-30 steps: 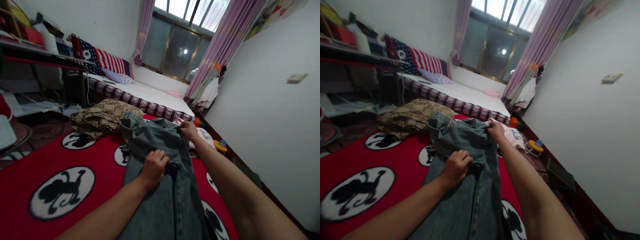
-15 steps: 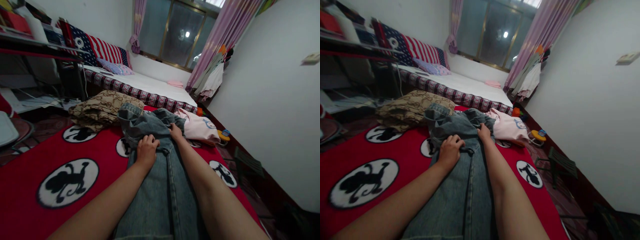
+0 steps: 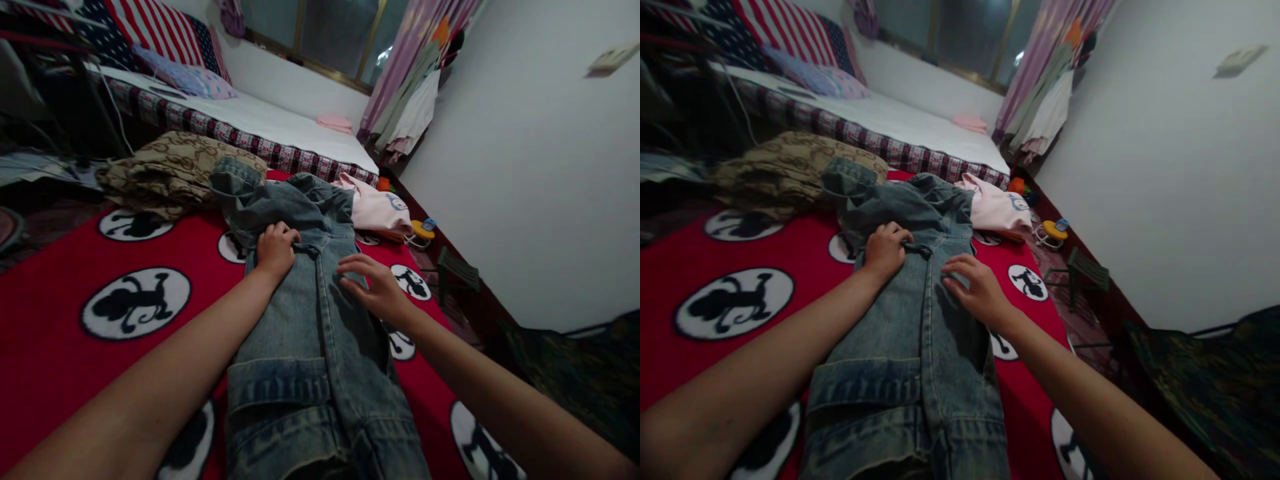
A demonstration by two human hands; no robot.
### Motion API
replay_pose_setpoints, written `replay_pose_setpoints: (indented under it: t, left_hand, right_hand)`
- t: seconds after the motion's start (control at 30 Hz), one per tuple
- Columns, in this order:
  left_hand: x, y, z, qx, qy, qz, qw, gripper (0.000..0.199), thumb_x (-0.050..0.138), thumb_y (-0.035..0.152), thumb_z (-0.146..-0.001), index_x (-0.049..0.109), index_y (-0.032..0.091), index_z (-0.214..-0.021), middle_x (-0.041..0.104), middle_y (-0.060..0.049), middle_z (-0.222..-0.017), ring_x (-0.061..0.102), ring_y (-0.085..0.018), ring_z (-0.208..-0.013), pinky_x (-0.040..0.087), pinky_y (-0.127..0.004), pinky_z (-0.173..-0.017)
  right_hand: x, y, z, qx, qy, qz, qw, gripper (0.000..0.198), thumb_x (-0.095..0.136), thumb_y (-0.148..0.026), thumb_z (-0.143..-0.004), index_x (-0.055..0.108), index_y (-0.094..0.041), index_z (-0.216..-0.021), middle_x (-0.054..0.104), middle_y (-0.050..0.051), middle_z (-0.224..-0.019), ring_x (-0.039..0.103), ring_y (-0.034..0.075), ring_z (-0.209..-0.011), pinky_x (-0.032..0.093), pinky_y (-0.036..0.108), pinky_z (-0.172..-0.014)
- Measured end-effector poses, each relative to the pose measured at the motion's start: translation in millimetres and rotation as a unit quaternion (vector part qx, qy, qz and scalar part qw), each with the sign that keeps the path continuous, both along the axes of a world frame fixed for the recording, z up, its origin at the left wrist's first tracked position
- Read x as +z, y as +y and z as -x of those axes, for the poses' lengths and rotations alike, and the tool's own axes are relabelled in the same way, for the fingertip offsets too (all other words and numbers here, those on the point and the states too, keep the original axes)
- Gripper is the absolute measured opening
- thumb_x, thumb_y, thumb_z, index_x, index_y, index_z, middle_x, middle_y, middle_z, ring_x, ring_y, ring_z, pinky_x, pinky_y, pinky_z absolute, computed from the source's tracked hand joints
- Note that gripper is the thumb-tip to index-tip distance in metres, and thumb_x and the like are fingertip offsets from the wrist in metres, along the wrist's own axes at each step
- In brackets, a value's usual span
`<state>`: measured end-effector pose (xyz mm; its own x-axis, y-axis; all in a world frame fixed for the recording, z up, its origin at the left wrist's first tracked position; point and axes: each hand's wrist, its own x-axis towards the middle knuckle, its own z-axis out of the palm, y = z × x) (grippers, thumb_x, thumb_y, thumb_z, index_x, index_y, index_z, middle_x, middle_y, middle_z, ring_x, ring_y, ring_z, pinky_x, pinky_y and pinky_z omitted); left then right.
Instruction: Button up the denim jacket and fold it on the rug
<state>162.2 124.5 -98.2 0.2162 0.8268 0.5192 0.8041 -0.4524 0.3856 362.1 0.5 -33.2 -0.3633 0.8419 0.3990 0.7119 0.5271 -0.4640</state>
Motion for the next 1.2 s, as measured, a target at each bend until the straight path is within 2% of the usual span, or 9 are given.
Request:
replay_pose_setpoints:
  t: [0.17,0.3,0.37,0.43,0.6,0.73,0.93,1.03,1.2]
  left_hand:
    - [9.5,-17.4,-1.5,-0.021,-0.049,-0.086,0.995,0.039,0.056,0.005,-0.073,0.064,0.02,-0.108,0.052,-0.01,-0.122,0.046,-0.028,-0.115,0.04,-0.039,-0.096]
    - [14.5,-41.6,17.7,-0.184,0.019,-0.093,0.978,0.02,0.054,0.011,-0.081,0.066,0.019,-0.094,0.06,-0.008,-0.106,0.053,-0.024,-0.104,0.042,-0.037,-0.091]
    - [10.9,-47.1,35.9,-0.269,0.083,-0.058,0.958,0.023,0.05,0.008,-0.082,0.068,0.021,-0.09,0.064,-0.006,-0.099,0.057,-0.021,-0.097,0.043,-0.035,-0.088]
    - [5.5,-45.7,54.8,-0.292,0.107,-0.027,0.95,0.03,0.047,0.006,-0.084,0.069,0.022,-0.096,0.065,-0.006,-0.104,0.057,-0.02,-0.101,0.043,-0.034,-0.089]
    - [0.3,-27.0,79.2,-0.207,0.085,0.014,0.975,0.029,0.048,0.021,-0.092,0.064,0.021,-0.116,0.062,-0.008,-0.119,0.055,-0.022,-0.11,0.045,-0.035,-0.094]
    - [4.2,-18.2,76.5,-0.161,0.079,0.051,0.982,0.023,0.058,0.026,-0.089,0.066,0.02,-0.109,0.064,-0.007,-0.113,0.057,-0.022,-0.107,0.047,-0.032,-0.086]
    - [-0.1,-18.0,68.3,-0.125,0.097,0.064,0.985,0.006,0.062,0.022,-0.085,0.066,0.019,-0.088,0.066,-0.006,-0.09,0.059,-0.023,-0.093,0.045,-0.032,-0.078]
    - [-3.8,-19.6,65.1,-0.111,0.125,0.044,0.985,0.009,0.055,0.016,-0.087,0.064,0.018,-0.084,0.065,-0.007,-0.087,0.058,-0.023,-0.091,0.044,-0.032,-0.077]
    - [11.7,-21.9,79.7,-0.076,0.117,-0.034,0.99,0.01,0.049,0.014,-0.089,0.058,0.018,-0.086,0.061,-0.008,-0.089,0.054,-0.024,-0.092,0.042,-0.032,-0.078]
  right_hand:
    - [-18.7,-59.7,4.9,-0.007,-0.033,0.04,0.999,0.032,0.061,-0.029,-0.089,0.061,-0.021,-0.12,0.059,0.011,-0.127,0.056,0.022,-0.117,0.046,0.039,-0.099]
    - [-35.3,-66.9,1.1,0.013,-0.075,0.046,0.996,0.035,0.062,-0.028,-0.088,0.059,-0.021,-0.122,0.058,0.013,-0.129,0.054,0.025,-0.119,0.045,0.046,-0.1]
    - [-32.5,-69.5,5.4,0.01,-0.05,0.033,0.998,0.027,0.058,-0.022,-0.09,0.062,-0.022,-0.117,0.06,0.011,-0.125,0.056,0.024,-0.116,0.046,0.044,-0.098]
    - [-21.4,-75.1,18.1,0.019,-0.018,0.027,0.999,0.023,0.054,-0.017,-0.091,0.063,-0.022,-0.111,0.062,0.009,-0.12,0.058,0.021,-0.112,0.047,0.04,-0.096]
    - [9.3,-92.2,73.3,0.123,-0.077,0.116,0.983,0.038,0.062,-0.026,-0.088,0.054,-0.024,-0.125,0.06,0.007,-0.122,0.059,0.019,-0.106,0.048,0.032,-0.089]
    - [5.1,-89.9,106.0,0.096,-0.181,0.157,0.966,0.057,0.073,-0.044,-0.078,0.052,-0.022,-0.126,0.06,0.008,-0.115,0.057,0.026,-0.102,0.05,0.035,-0.076]
    - [-10.6,-80.8,117.3,0.09,-0.237,0.132,0.958,0.03,0.064,-0.036,-0.084,0.058,-0.019,-0.108,0.059,0.007,-0.11,0.056,0.025,-0.097,0.047,0.033,-0.071]
    - [-10.7,-78.5,116.8,0.093,-0.243,0.127,0.957,0.024,0.063,-0.03,-0.083,0.058,-0.018,-0.103,0.059,0.007,-0.107,0.056,0.023,-0.095,0.045,0.031,-0.07]
    - [-6.9,-74.8,116.0,0.07,-0.146,0.111,0.981,0.013,0.056,-0.021,-0.084,0.057,-0.017,-0.096,0.059,0.005,-0.1,0.055,0.018,-0.089,0.042,0.028,-0.073]
